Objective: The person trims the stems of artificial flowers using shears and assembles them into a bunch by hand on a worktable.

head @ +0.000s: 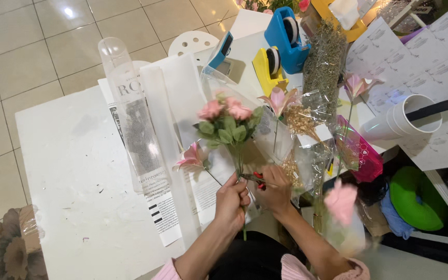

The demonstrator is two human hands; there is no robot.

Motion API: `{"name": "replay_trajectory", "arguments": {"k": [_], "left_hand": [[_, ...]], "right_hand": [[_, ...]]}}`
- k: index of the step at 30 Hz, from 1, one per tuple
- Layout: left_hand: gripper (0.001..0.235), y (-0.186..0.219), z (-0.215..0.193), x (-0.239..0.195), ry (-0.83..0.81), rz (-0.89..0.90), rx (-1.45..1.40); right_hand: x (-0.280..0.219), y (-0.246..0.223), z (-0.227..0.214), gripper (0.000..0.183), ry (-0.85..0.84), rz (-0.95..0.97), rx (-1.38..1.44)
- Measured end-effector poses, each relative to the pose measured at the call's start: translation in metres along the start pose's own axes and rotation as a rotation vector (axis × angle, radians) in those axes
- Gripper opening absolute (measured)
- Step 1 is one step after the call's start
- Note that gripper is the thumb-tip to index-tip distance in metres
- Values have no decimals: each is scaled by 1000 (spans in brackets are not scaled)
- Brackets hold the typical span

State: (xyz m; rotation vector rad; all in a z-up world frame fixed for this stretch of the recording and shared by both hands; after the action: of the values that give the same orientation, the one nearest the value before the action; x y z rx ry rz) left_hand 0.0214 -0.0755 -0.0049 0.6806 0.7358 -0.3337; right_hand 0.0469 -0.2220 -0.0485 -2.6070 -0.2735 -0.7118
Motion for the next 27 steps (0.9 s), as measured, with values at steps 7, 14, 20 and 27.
{"name": "replay_trajectory", "arguments": {"k": [7, 14, 20, 27], "left_hand": [[38, 21, -1, 11, -218, 105, 167], [19, 26, -7, 30, -232, 158, 326], [11, 35, -13, 33, -176, 67, 481], [14, 53, -7, 12, -339, -89, 581]], "right_hand": [[15, -21, -28, 16, -759, 412, 777], [19, -21, -15, 18, -839, 549, 1127], [8, -12, -5, 20, -804, 514, 1014], [4, -26, -4, 28, -872, 641, 1157]]}}
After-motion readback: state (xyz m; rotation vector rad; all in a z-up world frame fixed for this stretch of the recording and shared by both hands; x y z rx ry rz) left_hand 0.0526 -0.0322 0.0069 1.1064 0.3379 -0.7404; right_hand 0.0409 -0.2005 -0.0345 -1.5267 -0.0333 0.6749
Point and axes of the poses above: each hand's wrist, its own x-axis towards the middle knuckle, its own z-axis out of the palm, y = z × x, the point moved 4 cm from there along x, towards the middle knuckle
